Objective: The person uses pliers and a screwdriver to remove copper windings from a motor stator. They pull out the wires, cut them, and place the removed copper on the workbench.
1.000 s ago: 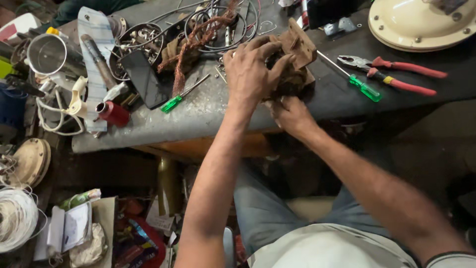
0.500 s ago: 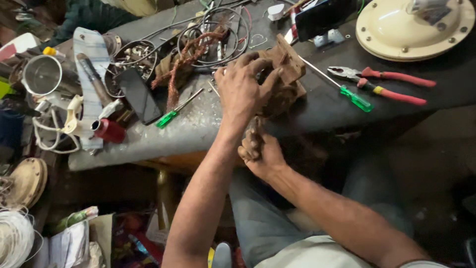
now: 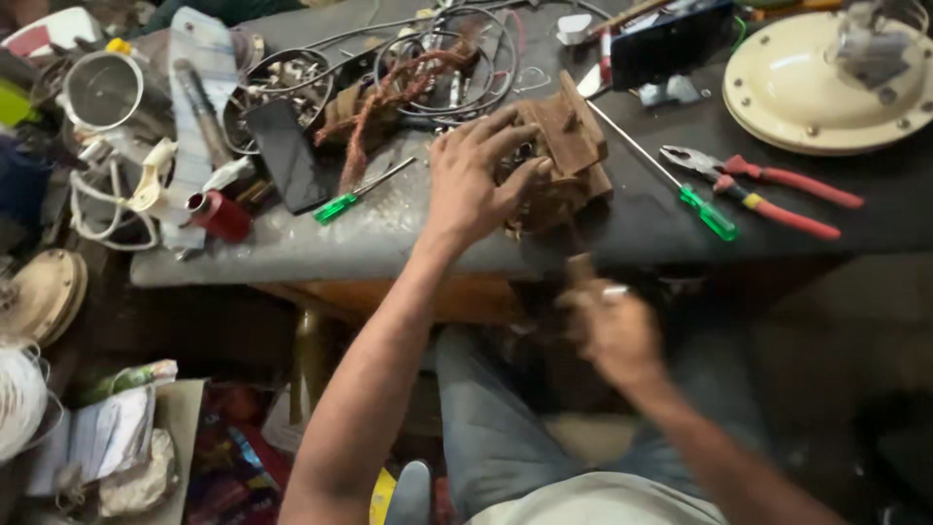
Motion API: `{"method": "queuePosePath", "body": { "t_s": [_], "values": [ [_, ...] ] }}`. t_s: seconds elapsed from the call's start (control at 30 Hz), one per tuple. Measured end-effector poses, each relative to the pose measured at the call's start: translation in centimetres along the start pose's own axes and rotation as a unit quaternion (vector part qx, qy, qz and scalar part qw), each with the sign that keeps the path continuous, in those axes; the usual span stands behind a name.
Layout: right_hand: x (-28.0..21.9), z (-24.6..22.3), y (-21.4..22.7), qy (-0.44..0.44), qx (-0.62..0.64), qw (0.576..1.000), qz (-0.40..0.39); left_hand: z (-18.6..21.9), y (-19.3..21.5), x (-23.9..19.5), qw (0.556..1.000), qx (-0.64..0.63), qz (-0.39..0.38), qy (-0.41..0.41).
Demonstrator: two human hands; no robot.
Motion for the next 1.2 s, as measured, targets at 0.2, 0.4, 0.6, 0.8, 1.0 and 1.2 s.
{"method": "queuePosePath", "body": {
  "t_s": [0.2,0.4,0.6,0.8,1.0,1.2],
  "values": [
    [-2.7,-1.7,7.3,0.158,-0.138,0.978,0.012,-1.6,-0.7,-0.3,0.997,-0.054,0.020,0.044],
    [-5.4,-3.2,6.4,0.263,-0.123,0.957,-0.029,0.8,-0.2,-2.0,0.991,-0.106,0.076,0.031],
    [-3.2,-3.0,4.1,0.224,-0.436,0.867,-0.087,0.7,-0.2,-4.4,0.976,-0.150,0.138,0.072],
    [2.2,-7.3,6.2,0.267,-0.380,0.885,0.016,3.1,0.5,-6.8,0.971,-0.065,0.218,0.078],
    [8.3,-4.0,4.0,0.125,-0.366,0.920,-0.066,5.3,-4.0,-14.3,0.968,-0.129,0.146,0.156],
    [10.5,-2.6,2.7,-0.101,0.099,0.978,-0.155,3.1,-6.8,-13.1,0.977,-0.012,0.154,0.149]
  ]
}}
Point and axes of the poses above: each hand's wrist, its own x-axis towards the middle knuckle, its own y-axis out of the back of the hand, z = x × y, the point moved 6 cm from there along x, towards the middle knuckle, and after that the axes turned 13 degrees about y, right-handed, at the moved point
